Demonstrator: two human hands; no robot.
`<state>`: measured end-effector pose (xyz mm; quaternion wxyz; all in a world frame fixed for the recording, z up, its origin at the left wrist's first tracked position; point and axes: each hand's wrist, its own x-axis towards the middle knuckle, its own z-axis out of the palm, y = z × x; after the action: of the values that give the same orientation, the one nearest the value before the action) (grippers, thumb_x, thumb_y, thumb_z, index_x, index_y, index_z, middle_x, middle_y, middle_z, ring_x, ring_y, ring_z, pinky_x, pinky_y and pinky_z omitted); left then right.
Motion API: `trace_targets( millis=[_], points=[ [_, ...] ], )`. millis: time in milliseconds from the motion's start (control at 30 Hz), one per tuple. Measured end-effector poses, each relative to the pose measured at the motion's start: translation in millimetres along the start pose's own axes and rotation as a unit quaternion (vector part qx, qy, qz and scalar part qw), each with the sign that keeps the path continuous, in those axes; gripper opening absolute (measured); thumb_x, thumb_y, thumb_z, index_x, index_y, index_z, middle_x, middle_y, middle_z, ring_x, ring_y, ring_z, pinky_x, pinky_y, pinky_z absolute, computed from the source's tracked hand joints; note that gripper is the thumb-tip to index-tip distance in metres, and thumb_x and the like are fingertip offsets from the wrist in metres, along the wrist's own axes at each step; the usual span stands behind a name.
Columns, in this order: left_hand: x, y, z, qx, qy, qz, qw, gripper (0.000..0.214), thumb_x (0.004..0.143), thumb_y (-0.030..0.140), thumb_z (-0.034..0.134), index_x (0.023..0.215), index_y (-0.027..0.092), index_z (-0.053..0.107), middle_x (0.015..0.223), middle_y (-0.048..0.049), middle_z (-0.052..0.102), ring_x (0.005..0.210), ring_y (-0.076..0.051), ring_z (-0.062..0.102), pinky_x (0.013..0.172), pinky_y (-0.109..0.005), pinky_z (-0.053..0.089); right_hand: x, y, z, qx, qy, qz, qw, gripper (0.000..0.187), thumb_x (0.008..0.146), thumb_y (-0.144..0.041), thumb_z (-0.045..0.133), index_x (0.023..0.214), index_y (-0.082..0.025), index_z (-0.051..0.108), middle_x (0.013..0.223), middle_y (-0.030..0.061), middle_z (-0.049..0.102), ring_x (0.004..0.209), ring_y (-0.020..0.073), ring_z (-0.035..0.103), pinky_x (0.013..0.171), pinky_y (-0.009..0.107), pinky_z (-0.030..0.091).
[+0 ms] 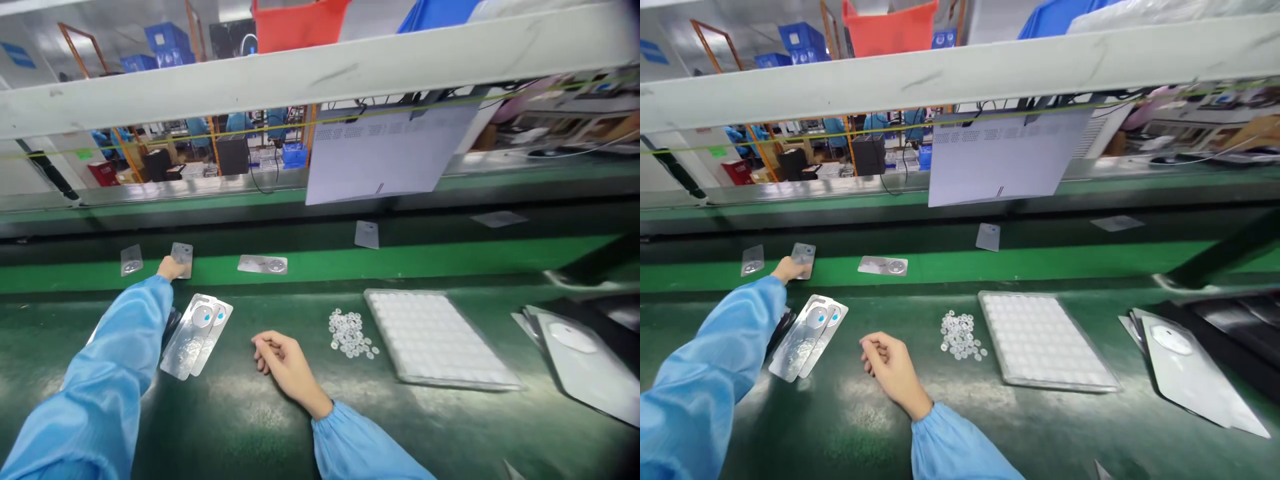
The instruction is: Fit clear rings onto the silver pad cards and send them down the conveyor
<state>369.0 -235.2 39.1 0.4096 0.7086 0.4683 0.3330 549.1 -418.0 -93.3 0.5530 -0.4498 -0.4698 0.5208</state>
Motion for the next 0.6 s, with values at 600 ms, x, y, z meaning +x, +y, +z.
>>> trace_targets(
  millis=[600],
  points=[
    [-136,-36,128.7,-0.442,-0.114,-0.178,0.872,0.060,0.079,0.035,0.083,0.132,0.015,0.063,0.120,-0.0164,0.076,0.113,-0.032,0.072,0.103,-0.044,0.055,-39,-22,-23,-0.183,-0.130,-0.001,0.974,0.047,0.105,-0.054,0.045,0.077,-0.019,0.057,0.062,-0.0031,0.053,0.055,0.0120,0.047,0.052,0.023,0.035]
  ],
)
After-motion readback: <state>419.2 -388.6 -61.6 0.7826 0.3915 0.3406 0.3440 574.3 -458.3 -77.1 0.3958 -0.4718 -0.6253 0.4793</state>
